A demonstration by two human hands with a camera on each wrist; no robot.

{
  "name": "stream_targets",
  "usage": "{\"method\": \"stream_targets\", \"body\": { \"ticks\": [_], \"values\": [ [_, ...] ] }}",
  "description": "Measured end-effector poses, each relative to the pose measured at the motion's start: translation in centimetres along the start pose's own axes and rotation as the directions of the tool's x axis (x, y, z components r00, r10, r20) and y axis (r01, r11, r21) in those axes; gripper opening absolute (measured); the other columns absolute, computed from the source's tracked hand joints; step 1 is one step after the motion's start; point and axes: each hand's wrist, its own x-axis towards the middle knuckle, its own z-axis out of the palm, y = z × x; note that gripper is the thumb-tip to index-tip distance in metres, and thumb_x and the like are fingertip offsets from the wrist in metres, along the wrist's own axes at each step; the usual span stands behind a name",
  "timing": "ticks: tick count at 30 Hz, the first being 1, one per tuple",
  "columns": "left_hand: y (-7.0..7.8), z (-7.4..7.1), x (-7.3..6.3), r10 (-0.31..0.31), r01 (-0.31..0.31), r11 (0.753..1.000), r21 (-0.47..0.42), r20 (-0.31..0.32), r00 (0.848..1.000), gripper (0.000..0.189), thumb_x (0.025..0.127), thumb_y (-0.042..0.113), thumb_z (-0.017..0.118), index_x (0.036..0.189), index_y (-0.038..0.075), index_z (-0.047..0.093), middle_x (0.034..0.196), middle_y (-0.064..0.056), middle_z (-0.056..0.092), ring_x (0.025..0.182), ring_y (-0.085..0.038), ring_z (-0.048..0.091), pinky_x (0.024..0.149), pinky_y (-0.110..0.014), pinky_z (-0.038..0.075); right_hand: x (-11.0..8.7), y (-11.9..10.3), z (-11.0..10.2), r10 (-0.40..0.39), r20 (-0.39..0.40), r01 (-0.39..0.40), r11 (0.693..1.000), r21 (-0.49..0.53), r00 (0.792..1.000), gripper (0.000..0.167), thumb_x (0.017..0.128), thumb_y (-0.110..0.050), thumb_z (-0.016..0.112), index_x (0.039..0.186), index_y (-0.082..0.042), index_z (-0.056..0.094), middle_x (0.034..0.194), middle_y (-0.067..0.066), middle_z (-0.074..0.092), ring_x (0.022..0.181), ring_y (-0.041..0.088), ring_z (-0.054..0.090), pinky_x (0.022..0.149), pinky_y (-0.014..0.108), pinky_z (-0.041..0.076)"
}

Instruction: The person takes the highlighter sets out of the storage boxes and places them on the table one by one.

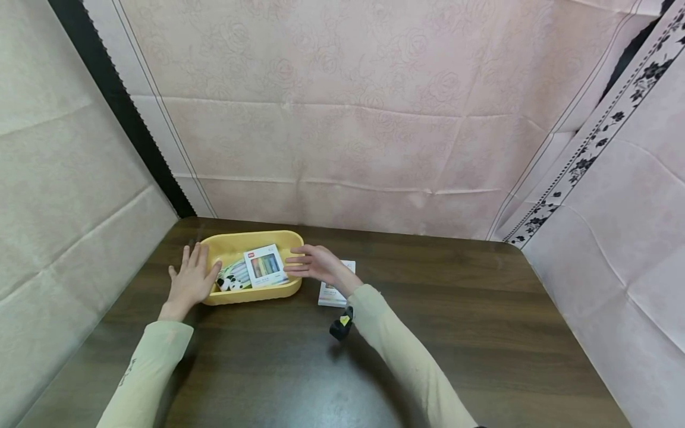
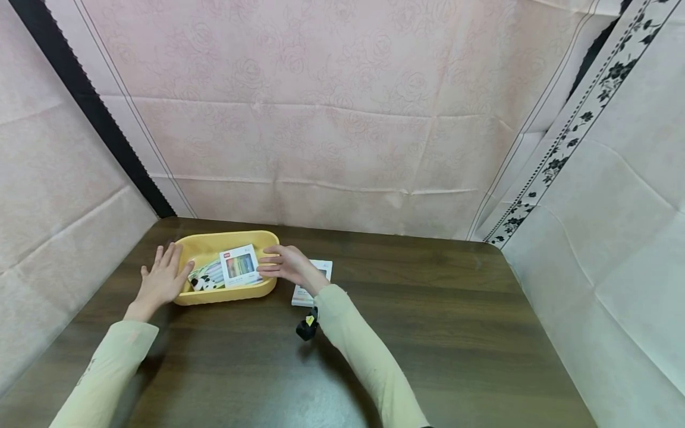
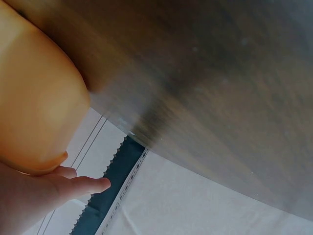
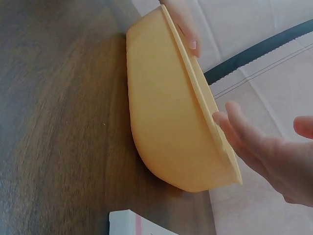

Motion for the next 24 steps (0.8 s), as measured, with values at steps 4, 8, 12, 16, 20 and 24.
{"method": "stream_targets", "body": {
  "ticks": [4, 8, 12, 16, 20, 24],
  "values": [
    [0.0, 0.0, 0.0, 0.004, -0.004, 1.0, -0.003, 0.001, 1.0, 0.07, 0.095, 0.048, 0.019, 0.142, -0.003, 0.007, 0.147, -0.026, 0.0, 0.134, -0.045, -0.006, 0.09, -0.076, 0.001, 0.4, 0.2, 0.1, 0.005, 0.003, -0.005, 1.0, 0.016, 1.0, 0.047, 0.097, -0.017, 0.033, 0.137, 0.006, 0.026, 0.139, 0.03, 0.03, 0.124, 0.044, 0.037, 0.103, 0.048, 0.03],
    [-0.1, 0.0, 0.0, 0.002, -0.002, 1.0, -0.005, 0.002, 1.0, 0.07, 0.095, 0.047, 0.019, 0.142, -0.003, 0.006, 0.147, -0.026, -0.001, 0.134, -0.045, -0.007, 0.09, -0.076, 0.0, 0.6, 0.3, 0.2, 0.01, -0.002, -0.01, 0.999, 0.041, 1.0, 0.047, 0.097, -0.017, 0.032, 0.137, 0.005, 0.025, 0.139, 0.031, 0.027, 0.124, 0.045, 0.035, 0.104, 0.049, 0.029],
    [-0.1, 0.0, 0.0, 0.001, -0.001, 1.0, -0.005, 0.005, 1.0, 0.071, 0.095, 0.049, 0.018, 0.142, -0.003, 0.005, 0.147, -0.026, -0.001, 0.134, -0.045, -0.007, 0.09, -0.076, 0.0, 0.9, 0.4, 0.4, 0.012, -0.017, -0.01, 0.998, 0.064, 1.0, 0.046, 0.097, -0.018, 0.032, 0.136, 0.005, 0.026, 0.139, 0.031, 0.027, 0.124, 0.047, 0.034, 0.104, 0.049, 0.029],
    [-0.1, 0.0, 0.1, 0.0, 0.0, 1.0, -0.001, 0.008, 1.0, 0.071, 0.095, 0.049, 0.017, 0.142, -0.002, 0.005, 0.148, -0.026, -0.001, 0.134, -0.044, -0.008, 0.09, -0.075, 0.001, 1.2, 0.5, 0.5, 0.02, -0.025, -0.018, 0.997, 0.08, 0.999, 0.046, 0.097, -0.018, 0.031, 0.136, 0.005, 0.027, 0.14, 0.031, 0.026, 0.125, 0.047, 0.033, 0.104, 0.05, 0.028],
    [-0.1, 0.1, 0.1, -0.003, 0.003, 1.0, 0.007, 0.007, 1.0, 0.071, 0.095, 0.049, 0.018, 0.142, -0.002, 0.004, 0.147, -0.026, -0.001, 0.134, -0.045, -0.007, 0.091, -0.075, 0.002, 1.4, 0.6, 0.7, 0.016, -0.024, -0.014, 0.996, 0.088, 1.0, 0.046, 0.097, -0.018, 0.031, 0.137, 0.005, 0.025, 0.14, 0.032, 0.024, 0.125, 0.049, 0.031, 0.105, 0.051, 0.027],
    [-0.1, 0.0, 0.1, -0.004, 0.004, 1.0, 0.007, 0.007, 1.0, 0.071, 0.095, 0.049, 0.017, 0.142, -0.002, 0.004, 0.147, -0.026, -0.001, 0.134, -0.045, -0.006, 0.091, -0.075, 0.002, 1.6, 0.6, 1.0, 0.021, -0.013, -0.02, 0.996, 0.086, 1.0, 0.048, 0.097, -0.018, 0.031, 0.138, 0.005, 0.023, 0.141, 0.032, 0.022, 0.127, 0.048, 0.028, 0.105, 0.051, 0.026]
  ]
}}
